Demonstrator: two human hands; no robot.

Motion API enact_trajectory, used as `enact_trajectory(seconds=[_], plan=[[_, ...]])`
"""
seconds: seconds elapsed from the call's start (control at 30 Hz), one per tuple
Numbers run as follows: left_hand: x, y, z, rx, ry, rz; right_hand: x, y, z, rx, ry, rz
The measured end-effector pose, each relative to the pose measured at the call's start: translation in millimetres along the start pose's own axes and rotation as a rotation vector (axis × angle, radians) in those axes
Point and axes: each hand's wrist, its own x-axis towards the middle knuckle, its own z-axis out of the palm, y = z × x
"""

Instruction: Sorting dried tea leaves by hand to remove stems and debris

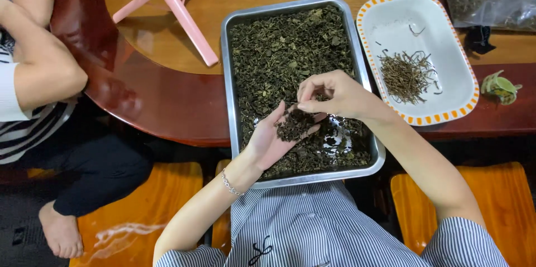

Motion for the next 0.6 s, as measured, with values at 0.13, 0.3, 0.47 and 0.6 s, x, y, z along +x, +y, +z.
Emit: enact_trajectory(seconds=[0.13,0.3,0.47,0.6], plan=[[-1.8,3.8,8.2,0.028,0.002,0.007,-3.1,0.0,-3.8,0.051,0.028,-0.018],[0.7,3.3,-2.9,0.106,-0.020,0.043,-14.5,-35.8,-1.3,-0.247,0.036,-0.085],[-3.2,4.9,11.4,0.148,-0.004,0.084,-16.4,-17.2,-8.2,-0.368,0.106,-0.156],[-8.5,7.2,20.1,0.211,0.015,0.131,-18.2,-16.0,-12.0,-0.458,0.145,-0.209]])
